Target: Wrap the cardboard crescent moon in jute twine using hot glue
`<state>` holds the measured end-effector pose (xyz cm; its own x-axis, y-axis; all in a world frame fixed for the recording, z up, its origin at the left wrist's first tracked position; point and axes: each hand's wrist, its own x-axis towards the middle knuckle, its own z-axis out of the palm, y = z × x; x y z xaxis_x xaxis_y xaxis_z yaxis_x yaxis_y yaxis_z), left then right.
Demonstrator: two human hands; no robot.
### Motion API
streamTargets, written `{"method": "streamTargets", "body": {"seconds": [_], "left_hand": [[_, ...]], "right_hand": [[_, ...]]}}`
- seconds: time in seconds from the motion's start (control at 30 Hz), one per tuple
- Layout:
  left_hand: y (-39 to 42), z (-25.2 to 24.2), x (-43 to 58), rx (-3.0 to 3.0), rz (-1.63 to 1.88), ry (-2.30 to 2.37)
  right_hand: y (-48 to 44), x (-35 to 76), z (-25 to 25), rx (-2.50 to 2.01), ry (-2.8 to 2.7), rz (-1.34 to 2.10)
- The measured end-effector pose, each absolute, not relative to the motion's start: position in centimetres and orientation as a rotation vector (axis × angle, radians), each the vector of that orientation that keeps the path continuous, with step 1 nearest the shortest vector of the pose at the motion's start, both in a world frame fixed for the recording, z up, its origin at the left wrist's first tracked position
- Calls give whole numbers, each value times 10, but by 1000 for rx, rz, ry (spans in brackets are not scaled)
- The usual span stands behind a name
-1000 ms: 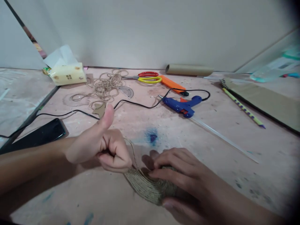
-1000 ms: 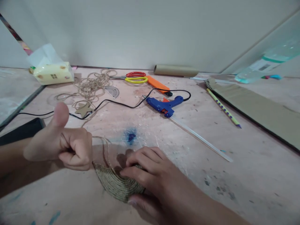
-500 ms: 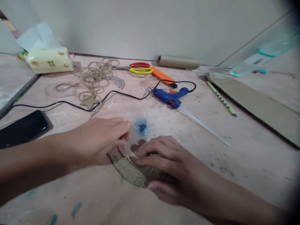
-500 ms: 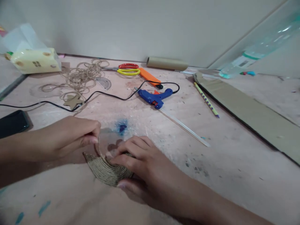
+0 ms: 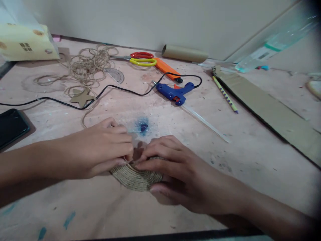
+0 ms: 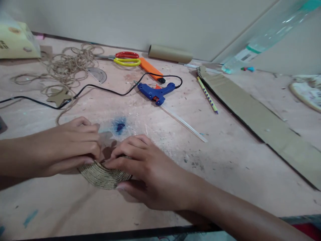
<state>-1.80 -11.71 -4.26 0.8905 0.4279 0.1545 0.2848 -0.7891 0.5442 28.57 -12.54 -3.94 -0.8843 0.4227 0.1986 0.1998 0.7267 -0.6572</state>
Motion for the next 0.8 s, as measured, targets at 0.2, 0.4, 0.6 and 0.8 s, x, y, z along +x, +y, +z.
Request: {"method": "streamTargets", "body": {"seconds": [0.2,0.4,0.6,0.8], "left_hand": [[-116,-37,-19,2306,256,541],[-113,-42,-19,2247,320,552],[-110,-48,-20,2251,395,523],[-111,-47,-20,2225,376,536]], "right_hand": [[-126,286,-40,-456,-2591,930],[-126,287,-39,-449,-2614,913],[-127,287,-39,-454,-2625,908],[-128,284,-37,-519,-2604,989]]}}
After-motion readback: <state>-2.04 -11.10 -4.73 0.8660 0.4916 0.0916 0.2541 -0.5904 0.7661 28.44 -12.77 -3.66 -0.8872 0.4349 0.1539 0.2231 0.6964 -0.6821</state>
